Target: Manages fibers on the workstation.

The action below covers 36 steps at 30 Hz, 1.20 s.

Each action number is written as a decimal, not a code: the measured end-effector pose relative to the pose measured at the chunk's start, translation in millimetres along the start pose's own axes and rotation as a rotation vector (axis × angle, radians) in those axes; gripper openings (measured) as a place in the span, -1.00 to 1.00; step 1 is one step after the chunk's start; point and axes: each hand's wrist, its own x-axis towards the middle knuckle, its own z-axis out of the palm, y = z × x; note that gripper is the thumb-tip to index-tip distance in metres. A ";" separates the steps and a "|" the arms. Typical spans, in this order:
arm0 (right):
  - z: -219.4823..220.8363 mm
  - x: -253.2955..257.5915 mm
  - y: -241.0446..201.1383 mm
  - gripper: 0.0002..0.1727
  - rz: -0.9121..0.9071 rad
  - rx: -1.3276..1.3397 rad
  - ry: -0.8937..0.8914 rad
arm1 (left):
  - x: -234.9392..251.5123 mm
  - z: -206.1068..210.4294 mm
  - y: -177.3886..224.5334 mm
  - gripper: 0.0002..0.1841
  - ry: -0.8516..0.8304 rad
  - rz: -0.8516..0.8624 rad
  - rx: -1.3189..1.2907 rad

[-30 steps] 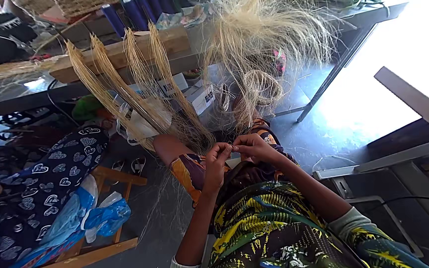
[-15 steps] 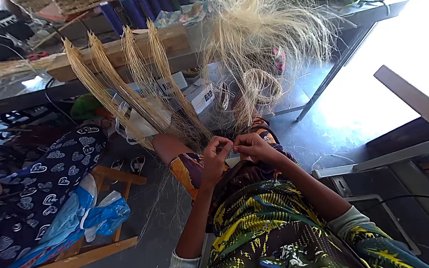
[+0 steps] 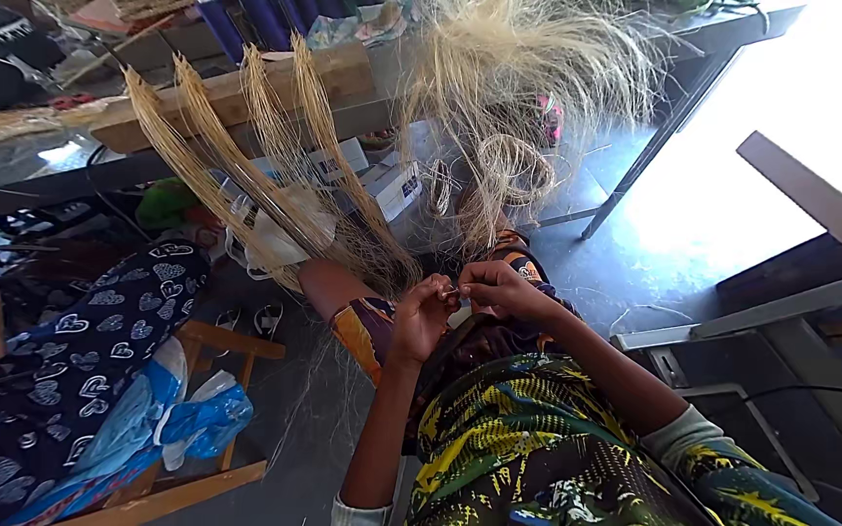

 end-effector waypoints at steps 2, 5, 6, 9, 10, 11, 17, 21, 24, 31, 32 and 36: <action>-1.0 -0.5 -0.4 -0.81 -0.003 0.037 0.003 | -1.4 -1.9 1.0 -0.69 -0.033 0.033 0.148; -0.7 -0.8 0.0 -0.79 -0.003 0.114 0.001 | -2.1 -6.6 3.7 -0.71 -0.159 0.061 0.188; -0.2 -0.5 0.1 -0.78 -0.003 0.141 0.005 | -1.8 -8.0 3.9 -0.72 -0.200 0.067 0.157; 1.0 -0.2 0.6 -0.79 -0.009 0.201 0.001 | -1.9 -10.3 4.2 -0.75 -0.267 0.067 0.086; 1.2 -0.2 0.3 -0.79 -0.012 0.216 -0.002 | -1.9 -11.0 4.1 -0.76 -0.285 0.067 0.077; 1.2 -0.2 -0.1 -0.79 -0.019 0.227 -0.005 | -2.0 -12.2 3.8 -0.78 -0.307 0.069 0.073; 3.7 0.3 0.8 -0.79 -0.082 0.274 -0.006 | 0.1 -18.0 1.7 -0.95 -0.377 0.154 -0.053; 7.1 1.6 4.4 -0.80 -0.141 0.296 0.010 | -0.1 -10.4 -2.3 -0.94 -0.292 0.071 -0.335; 7.6 2.6 7.0 -0.81 -0.184 0.264 0.023 | 1.7 0.7 -5.9 -0.91 -0.291 0.030 -0.508; -0.4 -0.9 3.4 -0.88 -0.234 0.164 0.125 | -5.5 0.0 9.2 -0.87 -0.184 -0.009 0.053; -3.0 -1.6 3.0 -0.89 -0.233 0.137 0.146 | -7.1 -2.5 14.1 -0.86 -0.161 -0.019 0.232; -2.1 -1.7 7.9 -0.87 -0.226 0.057 0.168 | -9.8 -5.5 22.0 -0.78 -0.191 -0.020 0.384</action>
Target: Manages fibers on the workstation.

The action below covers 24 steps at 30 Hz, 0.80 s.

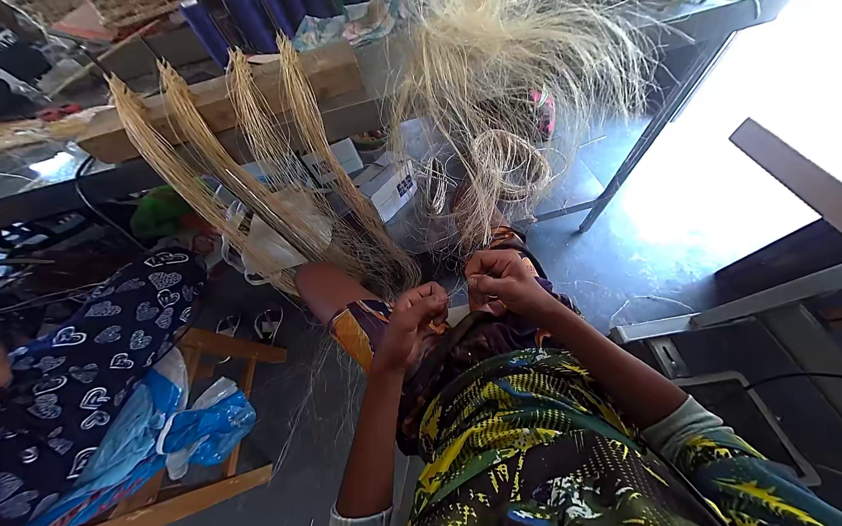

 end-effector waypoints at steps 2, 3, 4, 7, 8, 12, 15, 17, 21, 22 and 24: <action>1.5 0.2 1.6 -0.86 -0.016 -0.022 -0.003 | 0.9 0.4 -1.1 -0.79 -0.019 0.060 -0.159; 2.4 0.4 0.8 -0.85 -0.024 -0.030 -0.006 | 2.0 0.5 -2.8 -0.80 -0.020 0.091 -0.243; 3.6 0.5 -0.8 -0.85 -0.033 -0.042 -0.004 | 2.9 1.1 -4.9 -0.81 -0.021 0.117 -0.306; 6.5 0.4 -6.5 -0.86 -0.064 -0.102 0.010 | 5.4 6.6 -12.0 -0.86 -0.012 0.173 -0.457; 7.6 0.6 -7.8 -0.87 -0.077 -0.126 0.014 | 6.0 8.1 -14.0 -0.88 -0.012 0.185 -0.498; 10.7 0.3 -9.5 -0.89 -0.112 -0.230 0.034 | 8.7 10.6 -18.9 -0.91 -0.036 0.221 -0.577; 11.7 0.8 -10.2 -0.89 -0.108 -0.258 0.034 | 9.1 8.6 -20.5 -0.92 -0.032 0.234 -0.594; 12.5 1.7 -12.5 -0.88 -0.112 -0.269 0.022 | 9.5 6.8 -19.6 -0.91 -0.012 0.231 -0.606; 13.3 2.2 -10.8 -0.87 -0.140 -0.329 0.016 | 10.0 6.3 -20.2 -0.89 0.041 0.224 -0.612; 13.6 2.8 -9.4 -0.87 -0.143 -0.333 0.016 | 10.6 6.5 -21.1 -0.88 0.044 0.226 -0.635; 14.4 2.6 -7.0 -0.86 -0.149 -0.331 0.014 | 11.0 7.4 -22.9 -0.88 0.047 0.230 -0.669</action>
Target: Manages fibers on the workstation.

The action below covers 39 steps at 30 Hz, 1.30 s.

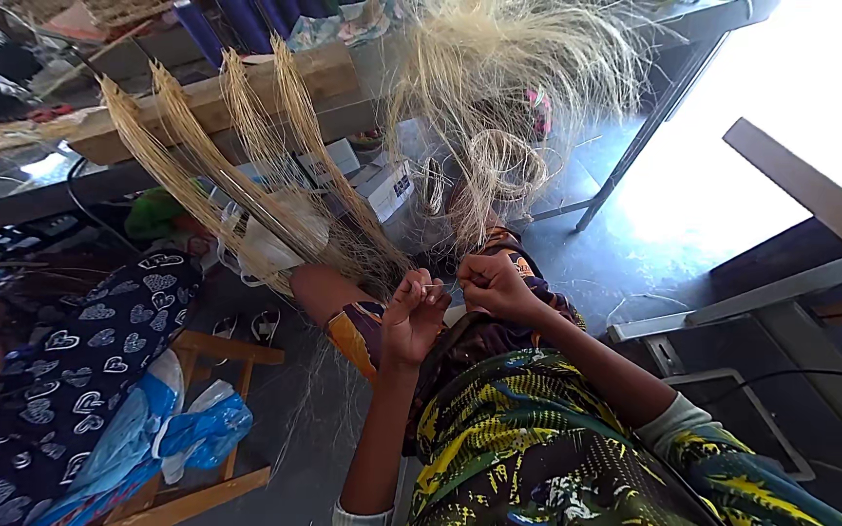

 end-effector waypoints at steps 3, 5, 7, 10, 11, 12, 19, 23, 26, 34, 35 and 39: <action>1.1 -1.2 3.8 -0.86 0.008 -0.003 -0.010 | 0.3 -0.9 -0.3 -0.89 -0.002 0.000 0.020; 1.3 -2.4 7.1 -0.86 0.032 0.010 -0.024 | 0.7 -3.8 -0.3 -0.89 0.014 -0.006 0.039; 1.4 -1.8 8.8 -0.85 0.048 0.008 -0.029 | 1.2 -4.7 -0.7 -0.88 0.042 -0.019 0.015; 0.1 -1.2 10.6 -0.86 0.046 0.000 -0.031 | 1.5 -2.0 -2.8 -0.88 0.049 -0.021 0.010; -0.1 -1.5 12.3 -0.86 0.039 0.001 -0.033 | 1.8 -2.6 -2.9 -0.88 0.053 -0.021 0.029; -0.7 -2.0 14.2 -0.87 0.037 0.007 -0.033 | 2.1 -4.4 -3.0 -0.87 0.058 -0.026 0.049; -13.8 -1.6 14.5 -0.87 0.178 0.066 -0.011 | 3.4 -9.5 -1.7 -0.70 0.225 -0.058 0.057; -18.0 -0.4 13.9 -0.84 0.143 0.061 0.001 | 4.7 -12.6 2.1 -0.67 0.230 -0.052 0.008; -18.6 0.3 9.7 -0.83 0.145 0.046 0.007 | 4.8 -13.9 4.0 -0.65 0.227 -0.065 -0.001; -23.9 0.9 0.1 -0.90 0.054 0.033 0.014 | 1.6 -23.8 14.0 -0.36 0.221 0.218 0.672; -24.4 0.9 -1.3 -0.91 0.041 0.035 0.013 | 1.8 -26.6 16.3 -0.43 0.181 0.265 0.740; -24.8 0.8 -7.5 -0.91 0.022 0.060 0.010 | 1.6 -20.6 18.7 -0.65 -0.024 0.366 0.976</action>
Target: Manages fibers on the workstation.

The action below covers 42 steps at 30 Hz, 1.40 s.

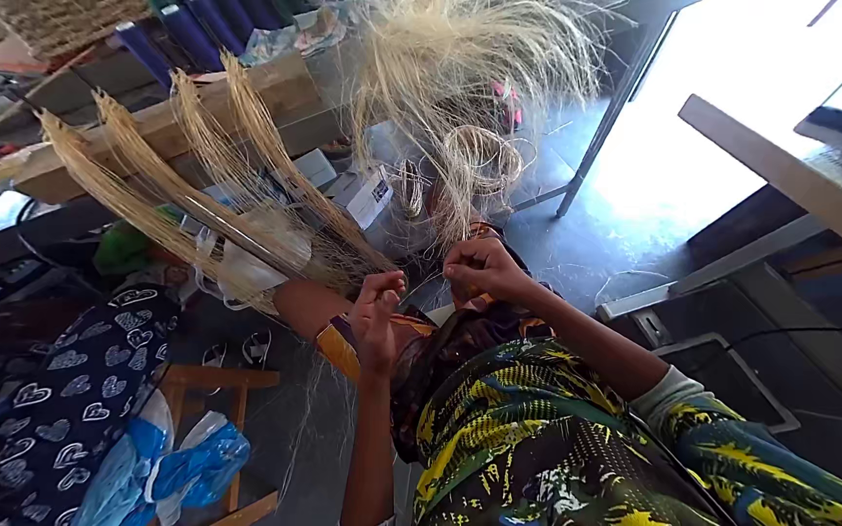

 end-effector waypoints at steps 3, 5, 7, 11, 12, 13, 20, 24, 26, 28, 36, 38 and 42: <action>2.4 0.0 -4.4 -0.90 0.014 0.016 0.004 | -4.5 14.6 5.6 -0.64 -0.015 0.068 0.171; 3.7 -1.4 -3.2 -0.90 0.031 0.025 -0.007 | -7.1 25.4 6.5 -0.82 0.051 0.100 0.226; 3.6 -4.9 -1.6 -0.89 0.037 0.021 -0.011 | -8.2 32.3 4.4 -0.91 0.075 0.119 0.221; 2.5 -5.0 -2.3 -0.84 0.051 -0.016 -0.041 | -10.0 38.8 -0.5 -0.90 0.090 0.098 0.129; -1.8 -4.4 -4.8 -0.83 0.069 -0.048 -0.098 | -9.8 41.3 -2.1 -0.88 0.105 0.070 0.087; -6.8 -4.5 -7.1 -0.81 0.080 -0.083 -0.162 | -9.8 43.8 -3.2 -0.86 0.127 0.028 0.039; -32.4 -6.4 -31.1 -0.76 0.075 -0.253 -0.342 | -11.8 66.3 -3.5 -0.74 0.234 -0.202 -0.250; -38.1 -1.7 -42.9 -0.77 0.205 -0.586 -0.508 | -6.3 72.2 -3.1 -0.73 0.200 -0.284 -0.260; -64.3 10.2 -83.7 -0.57 0.449 -0.708 -0.488 | 0.7 75.0 -6.7 -0.74 0.164 -0.278 -0.199; -110.7 26.6 -132.8 -0.69 0.568 -0.975 -0.276 | 6.9 75.7 -13.2 -0.77 0.150 -0.267 -0.157; -373.1 15.2 -201.3 -0.55 0.941 -1.447 0.998 | 18.2 105.5 -27.7 -0.85 0.009 -0.203 -0.285; -421.4 -9.5 -177.4 -0.47 1.138 -1.344 1.085 | 29.9 117.7 -23.2 -0.86 0.002 -0.189 -0.338; -433.0 -36.0 -152.4 -0.33 1.177 -1.218 1.386 | 64.8 140.7 -10.2 -0.84 -0.003 -0.127 -0.408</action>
